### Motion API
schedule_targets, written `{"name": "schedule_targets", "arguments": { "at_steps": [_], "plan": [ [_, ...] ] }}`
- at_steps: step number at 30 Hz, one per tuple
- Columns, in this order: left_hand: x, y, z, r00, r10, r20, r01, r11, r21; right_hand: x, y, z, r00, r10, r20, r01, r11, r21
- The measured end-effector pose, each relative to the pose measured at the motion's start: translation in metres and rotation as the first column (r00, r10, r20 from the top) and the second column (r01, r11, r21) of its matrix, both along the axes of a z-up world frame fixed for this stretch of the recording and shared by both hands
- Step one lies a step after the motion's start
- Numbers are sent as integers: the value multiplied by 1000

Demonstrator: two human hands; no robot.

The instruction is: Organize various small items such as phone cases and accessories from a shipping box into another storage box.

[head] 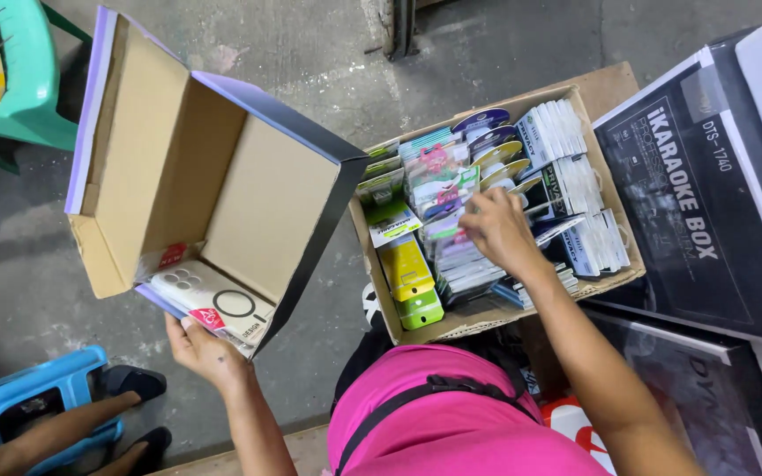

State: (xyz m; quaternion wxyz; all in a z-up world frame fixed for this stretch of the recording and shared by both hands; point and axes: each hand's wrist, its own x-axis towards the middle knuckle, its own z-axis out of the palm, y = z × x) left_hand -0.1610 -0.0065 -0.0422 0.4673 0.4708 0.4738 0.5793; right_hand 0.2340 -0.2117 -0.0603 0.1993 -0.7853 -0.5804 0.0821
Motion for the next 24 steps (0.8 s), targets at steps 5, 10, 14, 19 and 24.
{"name": "schedule_targets", "arguments": {
  "at_steps": [5,10,14,19,24],
  "plan": [
    [7,-3,10,999,-22,-24,22,1000,-4,17,31,38,998,70,8,-70,997,-24],
    [8,-5,1,999,-15,-29,15,1000,-17,24,52,22,985,112,-131,-145,950,-278],
    [10,-6,-1,1000,-15,-15,15,1000,-17,16,53,10,984,56,-170,-105,950,-295],
    [14,-5,1,999,-43,2,43,999,-19,15,34,-4,983,127,-132,-147,977,-157],
    [18,-3,-1,999,-43,-1,43,999,-28,11,20,0,968,197,-155,-203,979,-23]
  ]
}}
